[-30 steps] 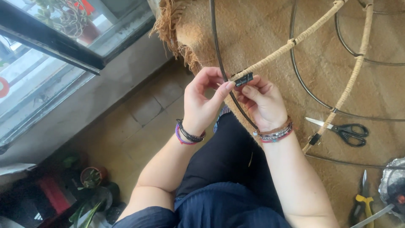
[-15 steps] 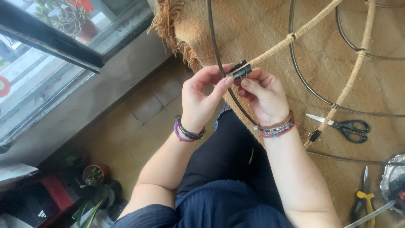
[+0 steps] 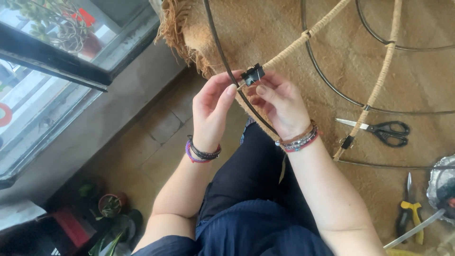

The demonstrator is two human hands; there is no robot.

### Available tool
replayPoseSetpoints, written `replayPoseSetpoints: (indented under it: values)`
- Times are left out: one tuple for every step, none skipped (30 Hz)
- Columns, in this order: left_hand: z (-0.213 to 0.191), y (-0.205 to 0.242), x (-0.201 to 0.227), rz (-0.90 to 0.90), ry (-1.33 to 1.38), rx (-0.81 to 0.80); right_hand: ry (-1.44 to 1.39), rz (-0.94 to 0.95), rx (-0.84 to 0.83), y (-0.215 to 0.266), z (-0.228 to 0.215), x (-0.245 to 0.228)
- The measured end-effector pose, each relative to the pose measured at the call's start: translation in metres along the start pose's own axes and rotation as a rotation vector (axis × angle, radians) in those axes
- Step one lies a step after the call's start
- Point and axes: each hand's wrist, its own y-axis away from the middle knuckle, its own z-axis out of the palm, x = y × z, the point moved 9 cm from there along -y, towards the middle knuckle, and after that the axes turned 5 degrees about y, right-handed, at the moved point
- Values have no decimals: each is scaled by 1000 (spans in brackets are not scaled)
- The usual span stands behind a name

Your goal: Weaving and securing rope onto a metal furniture frame using a hot glue gun and clips.

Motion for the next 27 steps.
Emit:
replayPoseSetpoints:
  values:
    - [1,0,0,1,0,-3,0,-3,1,1,-1,0]
    - [1,1,2,14,-7,0,0,4,-5,3,-2,0]
    - [2,1,3,27,-14,2,1,11,-11,4,-3,1]
    - [1,3,1,26,-11,0,2,11,-7,7,-5,0]
    - [-2,4,0,35,-39,13,2,25,10,9,-9,1]
    - [-4,5,-1,45,-67,25,3,38,28,12,-12,1]
    - [-4,7,-2,44,-65,22,4,36,31,16,-14,-1]
    - [-5,9,-2,51,-70,41,9,39,35,20,-16,-3]
    - [-7,11,-2,57,-76,59,15,43,38,24,-17,-5]
    - [-5,13,-1,56,-74,58,15,42,40,27,-20,-6]
    - [-5,15,-2,42,-81,61,37,50,51,30,-24,-7]
    - [-4,17,-3,29,-88,66,58,57,62,33,-27,-7]
    - [-3,18,-5,29,-87,64,58,56,63,33,-28,-8]
    - [-3,19,-8,25,-91,64,71,57,69,34,-29,-8]
    - [-2,20,-10,22,-94,64,83,58,75,34,-29,-8]
    - [-4,17,-14,24,-93,64,85,57,74,28,-26,-7]
    - [-5,15,-15,38,-166,52,91,43,56,22,-20,-7]
    - [-6,13,-17,53,-241,43,96,32,36,16,-14,-5]
    - [-3,11,-9,54,-242,45,97,32,33,12,-11,-2]
    - [5,8,0,82,-340,8,98,8,17,6,-6,0]
    - [11,4,10,110,-438,-28,100,-15,0,0,-1,2]
    - [12,4,11,111,-442,-20,99,-11,-7,-1,1,4]
    - [13,2,13,137,-472,-22,130,-36,5,-3,1,4]
    - [15,1,16,163,-502,-24,160,-62,17,-6,1,4]
    - [16,0,21,164,-505,-17,160,-59,11,-9,-2,9]
    - [20,0,27,182,-532,-18,161,-94,33,-11,-7,11]
    - [23,-1,33,199,-559,-18,162,-129,56,-13,-13,13]
